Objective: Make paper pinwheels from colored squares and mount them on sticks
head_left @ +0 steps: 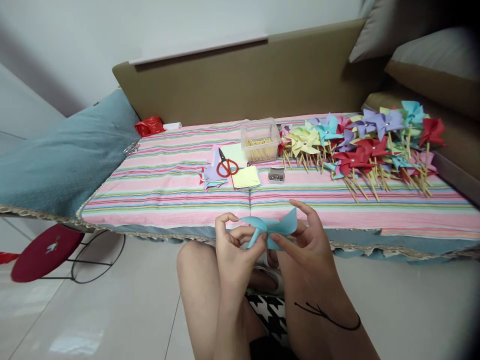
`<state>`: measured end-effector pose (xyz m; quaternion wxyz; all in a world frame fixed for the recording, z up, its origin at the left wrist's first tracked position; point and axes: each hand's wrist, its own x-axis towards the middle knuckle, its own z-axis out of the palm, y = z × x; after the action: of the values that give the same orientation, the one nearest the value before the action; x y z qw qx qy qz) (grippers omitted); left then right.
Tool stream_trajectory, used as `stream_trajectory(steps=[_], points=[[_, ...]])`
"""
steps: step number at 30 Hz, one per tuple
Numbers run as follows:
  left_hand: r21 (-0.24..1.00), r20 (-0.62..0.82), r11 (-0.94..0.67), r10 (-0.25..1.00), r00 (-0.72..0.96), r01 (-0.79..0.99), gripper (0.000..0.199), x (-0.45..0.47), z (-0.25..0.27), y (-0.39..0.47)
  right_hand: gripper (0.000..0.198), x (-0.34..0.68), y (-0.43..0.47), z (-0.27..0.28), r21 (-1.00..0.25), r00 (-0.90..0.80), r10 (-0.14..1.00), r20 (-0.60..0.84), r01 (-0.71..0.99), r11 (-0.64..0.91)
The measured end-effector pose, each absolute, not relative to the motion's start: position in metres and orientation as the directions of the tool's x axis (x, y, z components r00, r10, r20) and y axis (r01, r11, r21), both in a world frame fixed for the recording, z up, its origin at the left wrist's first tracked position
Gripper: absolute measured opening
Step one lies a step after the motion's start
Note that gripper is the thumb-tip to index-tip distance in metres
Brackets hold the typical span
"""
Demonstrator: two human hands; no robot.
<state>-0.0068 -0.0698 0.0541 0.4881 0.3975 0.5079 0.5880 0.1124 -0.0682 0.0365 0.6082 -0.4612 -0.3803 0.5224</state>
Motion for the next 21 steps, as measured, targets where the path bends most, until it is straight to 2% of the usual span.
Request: stream_trajectory(steps=[13, 21], points=[[0.984, -0.037, 0.0, 0.978, -0.204, -0.179, 0.053, -0.0057, 0.0525, -0.0704, 0.079, 0.1147, -0.0716, 0.041, -0.929, 0.136, 0.988, -0.067, -0.37, -0.012], [0.986, -0.009, -0.017, 0.988, -0.155, -0.167, 0.051, -0.0054, 0.0522, -0.0717, 0.079, 0.1161, -0.0713, 0.0366, -0.935, 0.132, 0.99, -0.046, -0.355, 0.004]])
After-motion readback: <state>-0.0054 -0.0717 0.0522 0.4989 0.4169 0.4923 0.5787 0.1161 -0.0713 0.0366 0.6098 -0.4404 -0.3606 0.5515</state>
